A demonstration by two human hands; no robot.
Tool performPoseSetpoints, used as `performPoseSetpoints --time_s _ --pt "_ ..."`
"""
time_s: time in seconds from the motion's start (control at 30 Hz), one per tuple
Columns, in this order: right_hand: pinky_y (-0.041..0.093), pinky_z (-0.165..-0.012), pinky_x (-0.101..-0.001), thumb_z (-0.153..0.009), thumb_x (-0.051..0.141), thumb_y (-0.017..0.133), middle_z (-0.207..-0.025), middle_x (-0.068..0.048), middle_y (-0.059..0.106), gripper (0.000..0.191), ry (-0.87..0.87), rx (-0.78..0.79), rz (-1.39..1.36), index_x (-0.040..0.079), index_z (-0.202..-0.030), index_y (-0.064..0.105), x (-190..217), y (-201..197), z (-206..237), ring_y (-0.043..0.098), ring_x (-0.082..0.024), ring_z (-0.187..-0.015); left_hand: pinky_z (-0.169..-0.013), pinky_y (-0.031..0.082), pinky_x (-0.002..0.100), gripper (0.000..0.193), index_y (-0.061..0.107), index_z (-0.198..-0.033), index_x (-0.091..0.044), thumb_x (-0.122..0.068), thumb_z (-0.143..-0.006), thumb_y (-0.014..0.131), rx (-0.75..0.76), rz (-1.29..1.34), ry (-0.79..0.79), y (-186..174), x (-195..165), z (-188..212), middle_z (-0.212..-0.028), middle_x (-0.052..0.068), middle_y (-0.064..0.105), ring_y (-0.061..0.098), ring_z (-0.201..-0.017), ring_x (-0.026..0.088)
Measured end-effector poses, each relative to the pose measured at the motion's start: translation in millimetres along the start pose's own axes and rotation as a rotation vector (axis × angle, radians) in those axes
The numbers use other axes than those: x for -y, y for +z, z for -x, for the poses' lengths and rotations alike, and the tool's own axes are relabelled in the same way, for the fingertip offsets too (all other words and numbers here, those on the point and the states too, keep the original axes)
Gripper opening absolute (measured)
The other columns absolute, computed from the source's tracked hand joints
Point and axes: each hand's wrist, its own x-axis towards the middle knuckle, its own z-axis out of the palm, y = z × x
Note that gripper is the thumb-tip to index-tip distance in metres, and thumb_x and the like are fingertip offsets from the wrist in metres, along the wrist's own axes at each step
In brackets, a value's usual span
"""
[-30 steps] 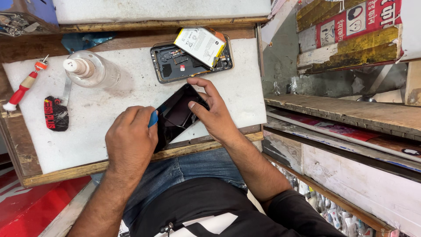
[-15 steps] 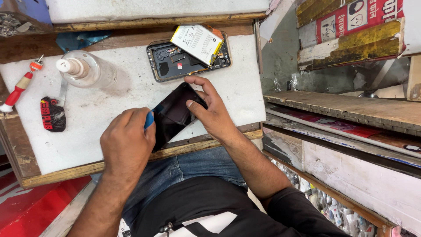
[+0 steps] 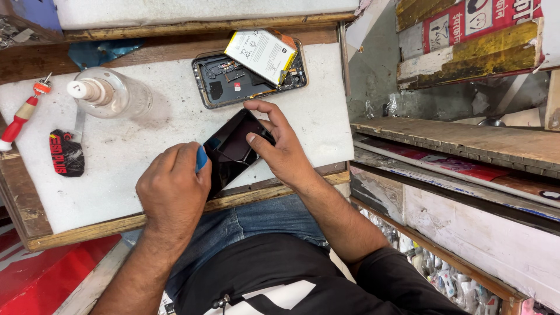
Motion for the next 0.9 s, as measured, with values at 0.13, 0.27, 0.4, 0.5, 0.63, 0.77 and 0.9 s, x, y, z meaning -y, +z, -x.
performPoseSetpoints --time_s 0.13,0.27,0.4,0.5,0.63,0.77,0.9 --pt "0.061 -0.096 -0.0317 -0.101 0.0 0.055 -0.126 -0.02 0.062 0.055 0.001 0.002 0.011 0.005 -0.152 0.035 -1 1 1 0.064 -0.016 -0.116 -0.075 0.063 0.034 0.025 0.073 -0.106 -0.001 -0.011 -0.086 0.085 0.0 -0.018 0.011 1 0 1 -0.099 0.012 0.076 0.077 -0.091 0.026" --pt "0.061 -0.099 -0.0335 -0.102 0.001 0.056 -0.131 -0.019 0.059 0.055 -0.033 0.006 0.032 0.005 -0.153 0.035 -2 -2 0 0.063 -0.017 -0.12 -0.075 0.062 0.034 0.027 0.074 -0.106 -0.001 -0.011 -0.084 0.086 0.006 -0.027 0.026 2 -1 -1 -0.099 0.012 0.076 0.076 -0.091 0.026" --pt "0.061 -0.099 -0.0338 -0.102 0.004 0.056 -0.126 -0.02 0.064 0.055 0.0 0.007 0.014 0.005 -0.153 0.034 -3 -3 0 0.064 -0.018 -0.118 -0.074 0.062 0.034 0.028 0.074 -0.106 -0.001 -0.011 -0.083 0.086 0.014 -0.041 0.051 2 -2 -1 -0.099 0.012 0.076 0.076 -0.09 0.025" --pt "0.059 -0.102 -0.0347 -0.103 0.004 0.056 -0.128 -0.02 0.063 0.055 -0.023 0.017 0.017 0.005 -0.153 0.034 -5 -4 0 0.063 -0.018 -0.121 -0.074 0.062 0.034 0.028 0.074 -0.106 -0.001 -0.01 -0.083 0.086 0.018 -0.021 0.047 2 -2 -2 -0.099 0.012 0.075 0.076 -0.089 0.025" --pt "0.057 -0.107 -0.0357 -0.104 0.003 0.057 -0.134 -0.019 0.059 0.054 -0.072 0.026 0.035 0.005 -0.154 0.034 -8 -4 2 0.06 -0.018 -0.125 -0.073 0.062 0.034 0.028 0.074 -0.106 0.0 -0.009 -0.082 0.086 0.018 -0.009 0.047 3 -3 -3 -0.099 0.012 0.075 0.076 -0.088 0.026" --pt "0.058 -0.103 -0.0335 -0.105 0.004 0.056 -0.127 -0.02 0.064 0.055 -0.032 0.029 0.026 0.006 -0.154 0.033 -9 -5 2 0.062 -0.017 -0.12 -0.071 0.062 0.035 0.029 0.074 -0.105 0.001 -0.009 -0.081 0.086 0.026 0.017 0.042 5 -5 -7 -0.097 0.014 0.076 0.076 -0.086 0.026" --pt "0.059 -0.101 -0.0335 -0.105 0.005 0.057 -0.128 -0.019 0.063 0.055 -0.053 0.037 0.038 0.006 -0.154 0.032 -10 -5 1 0.063 -0.017 -0.12 -0.071 0.062 0.034 0.024 0.074 -0.103 0.001 -0.009 -0.084 0.085 0.023 0.032 0.043 8 -7 -13 -0.095 0.015 0.076 0.076 -0.086 0.026"
